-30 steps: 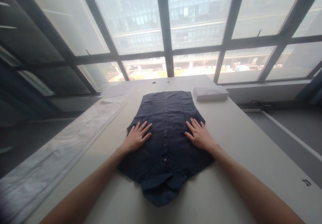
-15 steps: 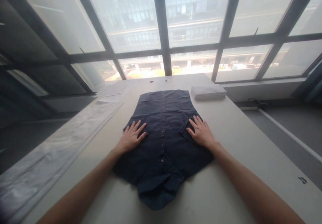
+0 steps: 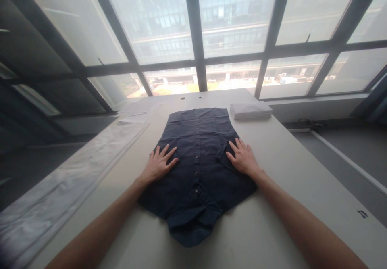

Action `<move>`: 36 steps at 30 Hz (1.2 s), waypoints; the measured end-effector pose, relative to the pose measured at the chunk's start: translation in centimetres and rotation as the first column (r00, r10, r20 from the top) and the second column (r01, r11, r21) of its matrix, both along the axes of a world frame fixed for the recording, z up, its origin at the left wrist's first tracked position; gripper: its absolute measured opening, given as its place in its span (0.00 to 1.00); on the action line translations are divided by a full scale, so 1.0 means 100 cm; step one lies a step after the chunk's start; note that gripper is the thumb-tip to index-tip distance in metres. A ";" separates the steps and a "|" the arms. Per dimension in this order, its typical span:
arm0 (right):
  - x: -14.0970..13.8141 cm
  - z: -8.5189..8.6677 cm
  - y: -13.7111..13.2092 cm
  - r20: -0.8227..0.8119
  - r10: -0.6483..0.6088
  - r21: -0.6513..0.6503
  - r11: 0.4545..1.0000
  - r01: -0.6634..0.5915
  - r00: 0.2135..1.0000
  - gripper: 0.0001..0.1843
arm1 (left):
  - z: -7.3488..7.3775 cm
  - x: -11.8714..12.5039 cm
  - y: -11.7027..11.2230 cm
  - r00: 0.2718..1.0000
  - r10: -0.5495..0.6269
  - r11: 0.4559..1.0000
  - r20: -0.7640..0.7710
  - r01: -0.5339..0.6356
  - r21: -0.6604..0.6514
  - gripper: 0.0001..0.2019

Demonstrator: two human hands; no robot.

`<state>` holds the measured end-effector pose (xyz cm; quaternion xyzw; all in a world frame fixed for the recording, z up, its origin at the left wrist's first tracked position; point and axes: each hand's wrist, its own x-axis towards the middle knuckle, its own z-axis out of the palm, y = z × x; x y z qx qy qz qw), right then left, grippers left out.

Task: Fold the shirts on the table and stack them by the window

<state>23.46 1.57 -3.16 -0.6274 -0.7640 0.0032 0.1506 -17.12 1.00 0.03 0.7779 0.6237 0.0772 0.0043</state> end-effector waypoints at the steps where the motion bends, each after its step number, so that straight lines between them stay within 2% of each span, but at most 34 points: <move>1: 0.000 -0.001 0.001 0.008 -0.002 -0.008 1.000 0.002 1.000 0.35 | -0.001 0.000 0.000 1.000 -0.001 1.000 0.000 0.001 0.001 0.34; 7: 0.001 -0.004 0.003 0.015 -0.010 0.002 1.000 0.010 1.000 0.34 | -0.002 -0.002 0.001 1.000 -0.008 1.000 -0.003 0.008 0.006 0.34; 17: -0.002 0.005 0.000 0.029 -0.038 -0.069 0.997 0.040 0.999 0.34 | 0.007 0.004 -0.002 0.995 0.033 0.997 -0.094 -0.039 -0.063 0.35; 36: -0.001 0.004 0.001 0.016 -0.033 -0.048 0.998 0.034 0.999 0.33 | 0.003 0.002 -0.001 0.996 0.023 0.999 -0.085 -0.026 -0.030 0.34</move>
